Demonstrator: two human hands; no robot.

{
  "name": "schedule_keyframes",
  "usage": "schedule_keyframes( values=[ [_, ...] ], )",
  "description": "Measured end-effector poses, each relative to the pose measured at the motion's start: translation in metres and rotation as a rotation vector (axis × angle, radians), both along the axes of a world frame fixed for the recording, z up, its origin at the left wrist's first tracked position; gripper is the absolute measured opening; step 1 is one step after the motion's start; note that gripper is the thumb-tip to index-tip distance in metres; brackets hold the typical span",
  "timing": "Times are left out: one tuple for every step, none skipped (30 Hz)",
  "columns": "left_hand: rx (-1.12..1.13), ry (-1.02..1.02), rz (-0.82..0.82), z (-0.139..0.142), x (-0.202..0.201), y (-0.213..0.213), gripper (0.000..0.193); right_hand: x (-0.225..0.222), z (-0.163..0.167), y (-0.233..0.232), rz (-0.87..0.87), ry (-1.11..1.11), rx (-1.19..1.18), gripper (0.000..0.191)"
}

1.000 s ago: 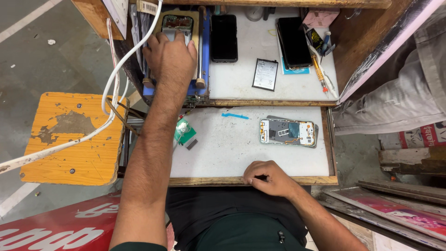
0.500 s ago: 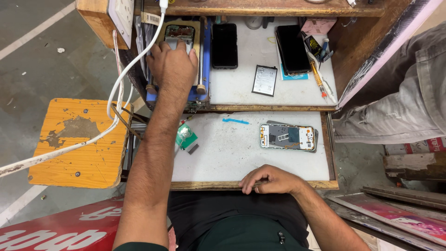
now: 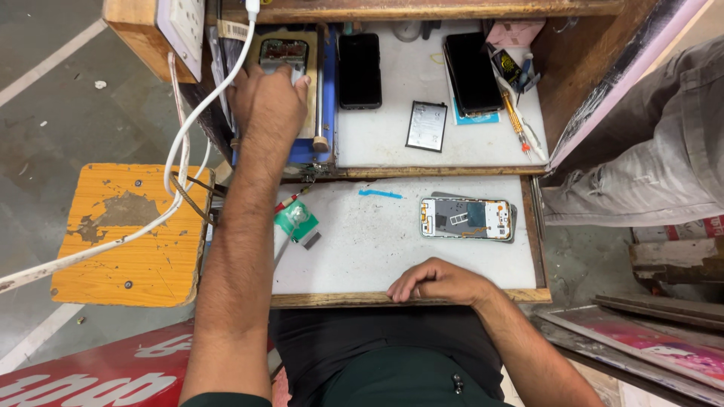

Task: The person removes a battery from a disassembled smartphone and places it on the workbench. They then pick up the phone frame, separate the screen assembly, and use a metal spudger to pry and lift the screen from the frame. The person continues to work on detaching the screen assembly from the phone body.

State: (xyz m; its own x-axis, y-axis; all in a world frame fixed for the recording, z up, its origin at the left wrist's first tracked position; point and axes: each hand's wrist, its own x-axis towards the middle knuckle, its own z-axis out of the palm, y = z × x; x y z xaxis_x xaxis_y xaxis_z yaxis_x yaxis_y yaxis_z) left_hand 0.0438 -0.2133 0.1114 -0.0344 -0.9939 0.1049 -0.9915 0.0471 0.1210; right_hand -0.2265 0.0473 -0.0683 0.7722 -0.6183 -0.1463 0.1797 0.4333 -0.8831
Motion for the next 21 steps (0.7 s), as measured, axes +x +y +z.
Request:
schedule_keyframes(
  values=[
    [-0.011,0.005,-0.003,-0.001,0.002,-0.001,0.041,0.000,-0.001,-0.001,-0.006,0.000,0.043,0.037],
    [0.005,0.009,-0.004,-0.003,0.003,-0.002,0.040,0.000,-0.001,-0.003,-0.011,0.002,0.082,0.036],
    [0.018,0.013,-0.007,-0.004,0.005,-0.004,0.038,0.001,-0.001,-0.005,-0.010,-0.003,0.085,0.035],
    [0.033,0.018,-0.011,-0.006,0.008,-0.006,0.036,0.001,-0.001,-0.006,-0.010,-0.007,0.090,0.034],
    [-0.051,0.086,-0.030,-0.010,0.010,-0.006,0.033,0.001,-0.001,-0.006,-0.007,-0.011,0.098,0.033],
    [-0.137,0.152,-0.045,-0.013,0.013,-0.006,0.030,0.001,-0.001,-0.006,-0.007,-0.015,0.118,0.032],
    [-0.226,0.217,-0.061,-0.015,0.016,-0.007,0.028,0.001,-0.001,-0.006,-0.007,-0.020,0.136,0.031],
    [-0.332,0.297,-0.123,-0.016,0.018,-0.008,0.025,0.002,-0.001,-0.007,-0.011,-0.027,0.155,0.031],
    [-0.435,0.375,-0.191,-0.017,0.020,-0.010,0.024,0.002,-0.002,-0.007,-0.009,-0.030,0.145,0.031],
    [-0.535,0.455,-0.261,-0.017,0.020,-0.011,0.025,0.002,-0.002,-0.007,-0.008,-0.031,0.138,0.031],
    [-0.442,0.583,-0.268,-0.015,0.019,-0.014,0.023,0.002,-0.003,-0.006,-0.007,-0.031,0.131,0.031],
    [-0.346,0.711,-0.272,-0.012,0.016,-0.019,0.028,0.002,-0.003,-0.006,-0.006,-0.031,0.135,0.031],
    [-0.247,0.837,-0.275,-0.010,0.013,-0.022,0.036,0.001,-0.004,-0.006,-0.005,-0.029,0.140,0.031],
    [-0.143,0.942,-0.307,-0.007,0.008,-0.026,0.037,0.001,-0.004,-0.005,-0.004,-0.028,0.145,0.030],
    [-0.040,1.045,-0.340,-0.002,0.004,-0.030,0.040,0.001,-0.004,-0.005,-0.008,-0.033,0.148,0.031],
    [0.064,1.147,-0.373,0.001,0.000,-0.033,0.044,0.001,-0.004,-0.004,-0.012,-0.037,0.149,0.031],
    [0.120,1.193,-0.350,0.002,-0.003,-0.035,0.045,0.000,-0.004,-0.004,-0.018,-0.040,0.150,0.032],
    [0.177,1.237,-0.327,0.004,-0.005,-0.037,0.047,0.000,-0.003,-0.004,-0.016,-0.037,0.132,0.033],
    [0.237,1.279,-0.304,0.005,-0.007,-0.039,0.048,0.000,-0.003,-0.004,-0.015,-0.035,0.116,0.034],
    [0.254,1.317,-0.282,0.006,-0.007,-0.040,0.049,0.000,-0.002,-0.004,-0.014,-0.034,0.101,0.035],
    [0.272,1.353,-0.259,0.007,-0.005,-0.040,0.049,0.000,-0.002,-0.004,-0.018,-0.016,0.087,0.034]
  ],
)
